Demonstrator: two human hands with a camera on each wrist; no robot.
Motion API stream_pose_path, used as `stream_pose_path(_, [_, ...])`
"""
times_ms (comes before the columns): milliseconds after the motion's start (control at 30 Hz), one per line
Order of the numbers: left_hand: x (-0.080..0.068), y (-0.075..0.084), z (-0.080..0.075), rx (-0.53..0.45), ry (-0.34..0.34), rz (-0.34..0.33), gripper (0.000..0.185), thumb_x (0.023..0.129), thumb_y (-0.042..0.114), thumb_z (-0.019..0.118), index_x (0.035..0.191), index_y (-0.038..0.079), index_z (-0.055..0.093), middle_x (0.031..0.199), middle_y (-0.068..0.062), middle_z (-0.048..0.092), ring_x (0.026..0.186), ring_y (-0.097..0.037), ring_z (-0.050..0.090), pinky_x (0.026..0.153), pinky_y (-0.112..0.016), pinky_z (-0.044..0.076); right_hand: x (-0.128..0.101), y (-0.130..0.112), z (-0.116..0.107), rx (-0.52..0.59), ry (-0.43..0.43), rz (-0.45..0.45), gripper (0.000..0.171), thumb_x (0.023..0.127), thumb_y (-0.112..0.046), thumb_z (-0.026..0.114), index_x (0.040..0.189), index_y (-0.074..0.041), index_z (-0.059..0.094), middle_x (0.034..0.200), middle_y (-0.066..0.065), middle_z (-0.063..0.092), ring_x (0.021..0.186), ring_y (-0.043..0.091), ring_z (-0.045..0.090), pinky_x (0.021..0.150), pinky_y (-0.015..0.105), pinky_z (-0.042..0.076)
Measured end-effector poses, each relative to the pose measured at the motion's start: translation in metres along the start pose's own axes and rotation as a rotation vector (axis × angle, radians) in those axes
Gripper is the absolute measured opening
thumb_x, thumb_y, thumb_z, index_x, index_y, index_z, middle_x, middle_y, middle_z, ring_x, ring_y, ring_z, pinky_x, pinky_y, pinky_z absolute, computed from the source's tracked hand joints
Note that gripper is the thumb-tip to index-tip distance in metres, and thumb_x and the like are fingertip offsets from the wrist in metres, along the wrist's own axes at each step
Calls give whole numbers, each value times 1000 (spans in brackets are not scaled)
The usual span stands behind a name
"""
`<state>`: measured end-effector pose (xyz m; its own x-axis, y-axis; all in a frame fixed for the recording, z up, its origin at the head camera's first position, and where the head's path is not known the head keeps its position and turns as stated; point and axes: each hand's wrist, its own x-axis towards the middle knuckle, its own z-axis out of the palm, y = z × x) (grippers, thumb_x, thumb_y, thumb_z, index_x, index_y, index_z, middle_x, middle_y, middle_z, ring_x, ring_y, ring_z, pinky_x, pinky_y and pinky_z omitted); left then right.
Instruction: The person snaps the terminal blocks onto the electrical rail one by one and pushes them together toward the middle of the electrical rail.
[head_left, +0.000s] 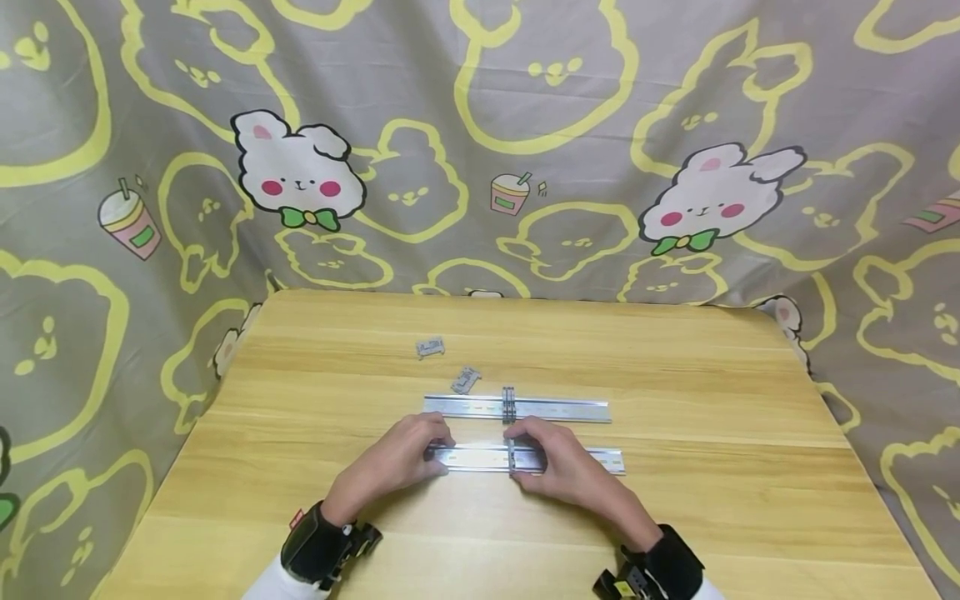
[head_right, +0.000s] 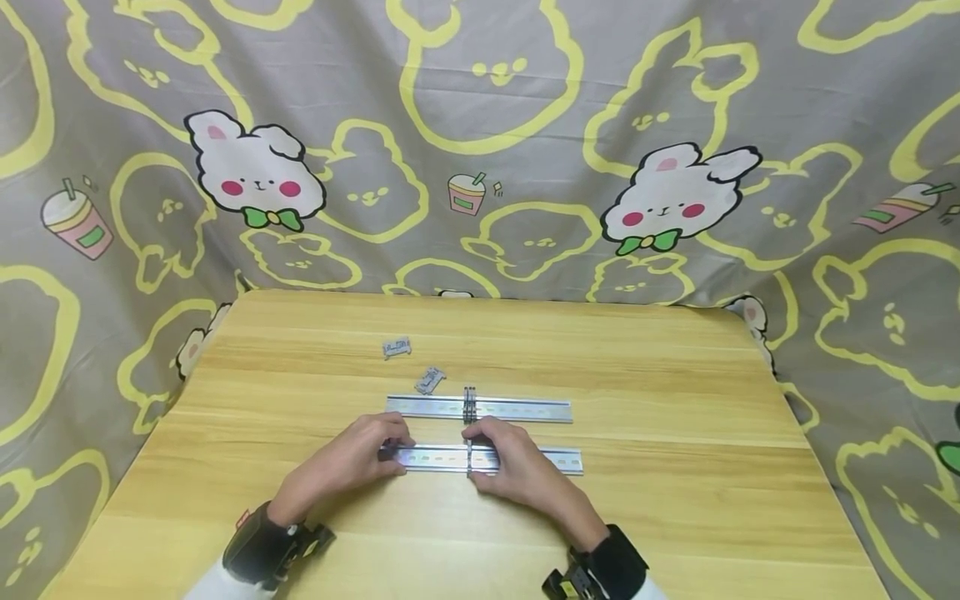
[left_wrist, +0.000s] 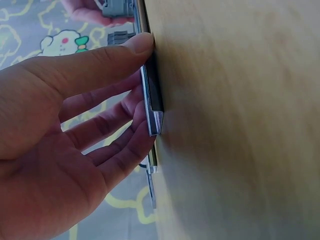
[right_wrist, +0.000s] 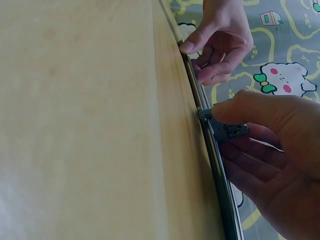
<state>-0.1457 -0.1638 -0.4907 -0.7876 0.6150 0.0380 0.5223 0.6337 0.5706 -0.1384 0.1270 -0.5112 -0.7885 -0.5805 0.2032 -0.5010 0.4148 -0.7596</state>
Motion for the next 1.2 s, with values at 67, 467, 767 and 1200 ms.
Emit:
stream_pose_path(67, [0, 0, -1, 5, 1, 1, 26, 78, 10, 87, 101, 4, 76, 95, -1, 67, 79, -13, 58, 70, -23, 53, 1, 0, 0, -9, 2, -4, 52, 75, -4, 87, 121, -5, 64, 120, 5, 69, 108, 21, 67, 94, 34, 57])
stream_pose_path(467, [0, 2, -2, 5, 10, 7, 26, 77, 6, 87, 100, 2, 76, 94, -4, 68, 80, -14, 60, 71, -25, 54, 1, -2, 2, -45, 22, -16, 54, 74, -4, 88, 122, -6, 64, 121, 5, 69, 110, 22, 66, 96, 35, 56])
stream_pose_path(767, [-1, 2, -2, -4, 4, 10, 27, 77, 6, 87, 101, 1, 75, 95, -4, 68, 80, -14, 60, 71, -24, 53, -1, -3, 2, -70, 9, 11, 62, 76, -9, 89, 131, -6, 62, 128, 6, 67, 116, 23, 65, 100, 39, 54])
stream_pose_path(1200, [-2, 1, -2, 1, 11, 21, 28, 76, 6, 87, 101, 1, 75, 96, -4, 68, 81, -14, 62, 73, -25, 55, 19, -37, -38, -92, 90, -22, 42, 88, -11, 82, 127, -6, 67, 123, 9, 70, 113, 21, 67, 96, 40, 57])
